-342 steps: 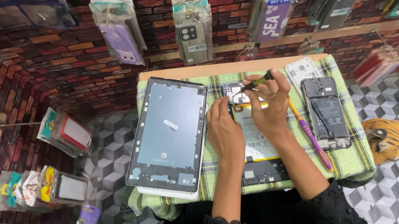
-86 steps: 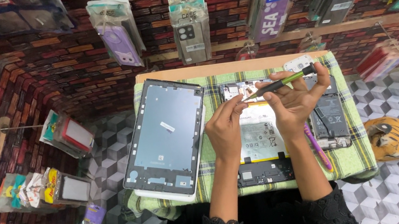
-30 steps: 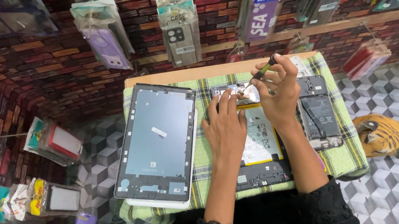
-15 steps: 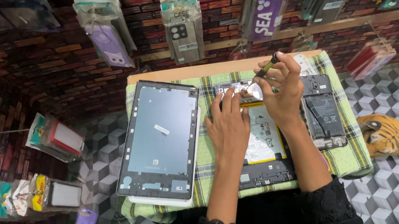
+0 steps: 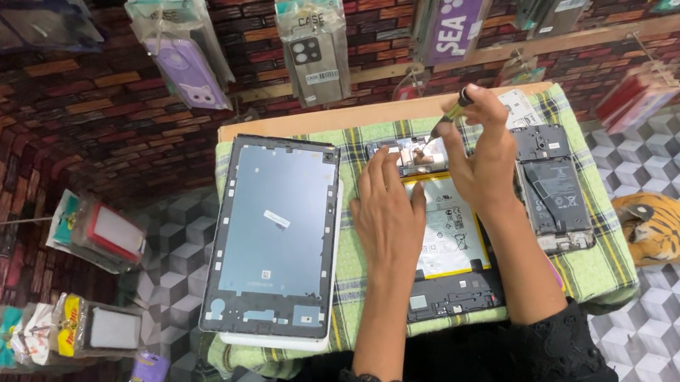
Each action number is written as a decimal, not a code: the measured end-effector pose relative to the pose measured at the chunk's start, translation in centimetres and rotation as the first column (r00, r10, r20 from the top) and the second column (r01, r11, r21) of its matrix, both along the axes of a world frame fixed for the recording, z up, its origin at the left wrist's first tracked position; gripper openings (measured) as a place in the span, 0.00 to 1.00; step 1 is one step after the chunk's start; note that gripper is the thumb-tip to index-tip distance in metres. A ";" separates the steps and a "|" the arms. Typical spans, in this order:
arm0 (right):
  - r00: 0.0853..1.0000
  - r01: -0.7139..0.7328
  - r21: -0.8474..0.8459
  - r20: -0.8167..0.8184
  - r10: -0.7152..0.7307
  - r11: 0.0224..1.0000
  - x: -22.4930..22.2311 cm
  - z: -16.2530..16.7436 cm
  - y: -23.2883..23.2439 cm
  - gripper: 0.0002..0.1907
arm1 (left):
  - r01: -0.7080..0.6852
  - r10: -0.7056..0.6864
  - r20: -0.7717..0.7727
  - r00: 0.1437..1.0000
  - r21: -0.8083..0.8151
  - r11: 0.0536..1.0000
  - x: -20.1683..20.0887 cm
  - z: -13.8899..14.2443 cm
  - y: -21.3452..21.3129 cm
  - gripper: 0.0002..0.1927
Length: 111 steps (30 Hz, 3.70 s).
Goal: The person uses a screwdriver to remove screws from the internal frame of a disassembled tablet. The person then uses the screwdriver to pry and lift a small metal bracket from the tablet chassis.
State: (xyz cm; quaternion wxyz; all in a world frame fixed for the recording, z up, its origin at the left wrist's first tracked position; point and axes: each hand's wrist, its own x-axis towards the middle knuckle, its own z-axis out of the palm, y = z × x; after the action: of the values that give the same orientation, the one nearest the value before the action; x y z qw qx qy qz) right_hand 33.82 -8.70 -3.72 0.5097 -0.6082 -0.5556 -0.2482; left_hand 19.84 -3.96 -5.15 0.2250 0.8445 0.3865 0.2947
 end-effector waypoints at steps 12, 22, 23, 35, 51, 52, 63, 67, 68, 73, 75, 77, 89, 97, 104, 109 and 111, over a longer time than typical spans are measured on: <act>0.992 -0.038 0.007 -0.124 0.039 0.999 0.1 -0.5 0.3 0.32 | -0.020 0.020 -0.020 1.000 -0.001 1.000 0.4 -0.7 0.5 0.44; 0.982 -0.038 0.004 -0.184 0.038 0.999 0.8 -1.0 0.2 0.30 | -0.023 0.022 -0.027 0.999 -0.008 1.000 0.4 -0.2 0.2 0.37; 0.988 0.002 0.006 -0.156 -0.001 1.000 0.8 -1.0 0.3 0.32 | -0.023 0.023 -0.018 1.000 -0.005 1.000 0.3 -0.1 0.1 0.36; 0.996 0.029 0.028 -0.082 -0.027 0.999 0.4 -1.1 0.1 0.36 | -0.017 0.017 0.011 1.000 0.044 0.999 0.3 0.1 -0.2 0.35; 0.995 0.037 0.036 -0.091 -0.033 0.999 0.3 -1.4 0.2 0.38 | -0.028 0.027 0.016 1.000 0.058 0.998 0.3 -0.3 -0.1 0.35; 0.995 0.043 0.024 -0.096 -0.040 0.999 0.2 -1.4 0.2 0.37 | -0.026 0.024 0.022 0.999 0.061 0.998 0.3 -0.3 -0.1 0.35; 0.988 -0.039 -0.010 -0.153 0.037 0.999 0.0 -1.1 0.1 0.35 | -0.021 0.019 0.021 1.000 0.063 0.998 0.2 -0.3 0.0 0.35; 0.991 0.039 0.029 -0.127 -0.035 0.999 -0.1 -1.1 0.4 0.36 | -0.026 0.026 -0.005 1.000 0.053 0.998 0.2 -0.2 0.1 0.35; 0.990 0.038 0.017 -0.136 -0.036 0.999 -0.1 -1.2 0.4 0.37 | -0.025 0.025 -0.007 1.000 0.045 0.999 0.3 -0.2 0.2 0.35; 0.983 -0.068 -0.053 -0.173 0.058 0.996 0.3 -1.5 0.2 0.36 | -0.020 0.019 0.027 0.999 0.037 0.999 0.3 -0.8 0.3 0.32; 0.984 -0.017 -0.023 -0.177 0.013 1.000 0.3 -1.7 0.5 0.37 | -0.031 0.031 0.061 0.998 0.000 1.000 0.3 -1.1 0.6 0.28; 0.984 0.055 -0.016 -0.168 -0.057 0.998 0.3 -1.9 0.6 0.40 | -0.047 0.042 0.117 0.992 0.039 0.998 0.3 -1.4 0.6 0.27; 0.976 0.019 0.003 -0.218 -0.018 1.000 -0.3 -1.5 0.3 0.38 | -0.078 0.055 0.264 0.963 0.078 0.994 0.1 -2.2 0.9 0.18; 0.981 0.010 0.000 -0.194 -0.010 1.000 -0.2 -1.7 0.6 0.36 | -0.120 0.110 0.269 0.957 0.024 0.992 0.1 -2.5 1.1 0.23; 0.980 -0.010 -0.003 -0.199 0.009 1.000 -0.4 -1.6 0.2 0.41 | -0.116 0.109 0.238 0.965 0.012 0.993 0.1 -2.2 1.1 0.23; 0.986 0.054 -0.004 -0.160 -0.054 0.999 -0.6 -1.6 0.4 0.40 | -0.099 0.095 0.240 0.966 0.004 0.995 -0.1 -1.9 0.9 0.24; 0.980 0.145 -0.027 -0.134 -0.148 0.989 -0.6 -1.6 0.2 0.42 | -0.093 0.095 0.266 0.959 -0.020 0.995 -0.1 -1.7 0.9 0.25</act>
State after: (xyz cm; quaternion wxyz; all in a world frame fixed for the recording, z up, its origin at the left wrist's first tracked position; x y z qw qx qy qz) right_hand 33.25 -8.47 -5.28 0.5215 -0.6671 -0.4755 -0.2384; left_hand 19.76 -3.05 -6.85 0.2639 0.7769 0.3935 0.4147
